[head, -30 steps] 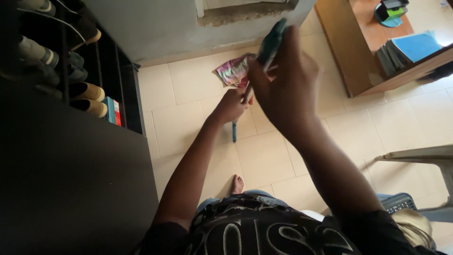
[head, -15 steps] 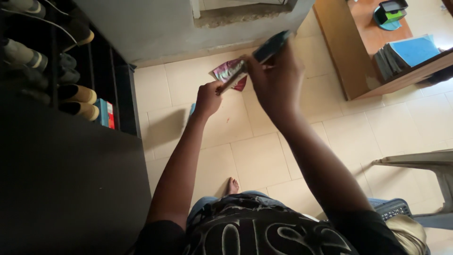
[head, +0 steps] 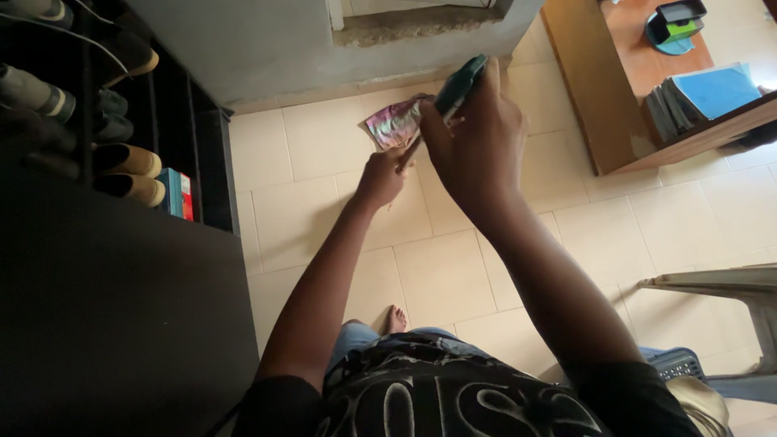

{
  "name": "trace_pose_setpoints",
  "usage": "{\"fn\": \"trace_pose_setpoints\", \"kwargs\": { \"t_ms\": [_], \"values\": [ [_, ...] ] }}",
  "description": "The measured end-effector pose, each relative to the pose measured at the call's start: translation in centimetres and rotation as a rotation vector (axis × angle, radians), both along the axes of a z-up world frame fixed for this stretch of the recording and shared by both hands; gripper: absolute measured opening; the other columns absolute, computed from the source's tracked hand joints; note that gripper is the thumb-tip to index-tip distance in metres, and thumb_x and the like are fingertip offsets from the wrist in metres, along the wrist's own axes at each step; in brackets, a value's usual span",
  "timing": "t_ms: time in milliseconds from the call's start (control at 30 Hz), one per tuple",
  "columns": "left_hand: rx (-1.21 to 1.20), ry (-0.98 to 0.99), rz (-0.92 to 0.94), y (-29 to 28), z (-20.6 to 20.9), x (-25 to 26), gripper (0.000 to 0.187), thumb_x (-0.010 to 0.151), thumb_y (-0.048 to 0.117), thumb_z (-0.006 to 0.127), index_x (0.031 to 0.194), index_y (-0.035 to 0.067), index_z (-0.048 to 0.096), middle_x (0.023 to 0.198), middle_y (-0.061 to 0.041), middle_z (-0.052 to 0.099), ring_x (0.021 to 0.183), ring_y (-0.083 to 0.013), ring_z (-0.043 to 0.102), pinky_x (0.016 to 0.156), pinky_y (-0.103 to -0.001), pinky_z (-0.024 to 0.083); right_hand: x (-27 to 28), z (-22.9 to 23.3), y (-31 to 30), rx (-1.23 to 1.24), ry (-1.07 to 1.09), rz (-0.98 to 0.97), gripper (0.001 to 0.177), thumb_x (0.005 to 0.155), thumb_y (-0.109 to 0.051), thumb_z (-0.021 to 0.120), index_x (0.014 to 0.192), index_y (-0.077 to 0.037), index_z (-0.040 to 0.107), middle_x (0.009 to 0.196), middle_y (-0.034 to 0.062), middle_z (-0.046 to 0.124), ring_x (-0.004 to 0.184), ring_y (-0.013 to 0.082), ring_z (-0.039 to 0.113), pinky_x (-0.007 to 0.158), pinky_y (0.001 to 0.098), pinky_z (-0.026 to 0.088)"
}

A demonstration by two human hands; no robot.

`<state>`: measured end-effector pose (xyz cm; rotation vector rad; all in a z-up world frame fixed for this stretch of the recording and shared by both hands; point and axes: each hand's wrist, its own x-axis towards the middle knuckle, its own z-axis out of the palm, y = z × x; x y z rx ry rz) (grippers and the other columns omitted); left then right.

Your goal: Assembling the segments of a mop handle by connecting them together.

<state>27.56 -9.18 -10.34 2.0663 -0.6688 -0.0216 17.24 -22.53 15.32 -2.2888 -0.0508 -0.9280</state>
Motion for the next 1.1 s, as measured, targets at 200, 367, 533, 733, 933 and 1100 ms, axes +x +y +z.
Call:
{"fn": "trace_pose_setpoints", "kwargs": {
  "t_ms": [200,367,533,733,933,1100],
  "values": [
    [-0.099,0.093,-0.082,-1.6,-0.1,-1.2,0.021,0.081,0.0,0.07,0.1,0.003,0.066,0.088,-0.016,0.074,0.085,-0.0341,0.075,0.073,-0.042,0.058,-0.6,0.3,-0.3,-0.116,-0.007,0.014,0.061,0.097,-0.018,0.082,0.138,0.007,0.045,0.09,0.0129,0.073,0.078,0.029,0.075,0.07,0.0392,0.059],
    [-0.078,0.131,-0.132,-2.0,1.5,-1.6,0.017,0.08,-0.002,0.074,0.087,0.002,0.059,0.077,-0.014,0.069,0.075,-0.0298,0.071,0.069,-0.04,0.054,-0.9,3.0,0.5,-0.167,-0.049,0.048,0.063,0.096,-0.017,0.082,0.138,0.008,0.042,0.09,0.0145,0.072,0.075,0.0294,0.074,0.067,0.0391,0.058],
    [-0.13,0.19,-0.137,-2.1,4.3,-1.6,0.02,0.077,-0.002,0.074,0.085,0.002,0.057,0.074,-0.013,0.065,0.071,-0.0273,0.068,0.066,-0.039,0.052,-0.9,4.5,0.7,-0.138,-0.069,0.116,0.052,0.097,-0.016,0.082,0.128,0.005,0.045,0.09,0.0132,0.072,0.076,0.0257,0.076,0.067,0.0357,0.06],
    [-0.156,0.152,-0.195,-0.4,5.4,1.1,0.014,0.08,-0.003,0.071,0.09,0.002,0.063,0.079,-0.014,0.07,0.076,-0.0266,0.072,0.07,-0.039,0.056,0.8,5.3,1.3,-0.041,-0.086,0.18,0.043,0.1,-0.007,0.077,0.127,0.004,0.046,0.094,0.0115,0.073,0.082,0.0189,0.079,0.073,0.0285,0.066],
    [-0.113,0.058,-0.151,2.7,5.9,6.1,0.016,0.08,-0.002,0.071,0.095,0.002,0.068,0.084,-0.015,0.073,0.081,-0.0284,0.074,0.071,-0.038,0.055,4.8,4.0,2.4,0.051,-0.13,0.18,0.046,0.104,-0.005,0.08,0.134,0.004,0.047,0.095,0.0099,0.074,0.083,0.0163,0.079,0.072,0.0267,0.067],
    [-0.082,0.047,-0.064,5.5,10.5,8.9,0.028,0.082,0.003,0.07,0.11,0.006,0.068,0.085,-0.02,0.07,0.077,-0.0383,0.07,0.068,-0.042,0.054,8.6,1.8,3.4,0.227,-0.106,0.216,0.034,0.104,-0.004,0.078,0.126,0.003,0.054,0.098,0.0113,0.075,0.088,0.0158,0.078,0.077,0.028,0.064]
  ]
}}
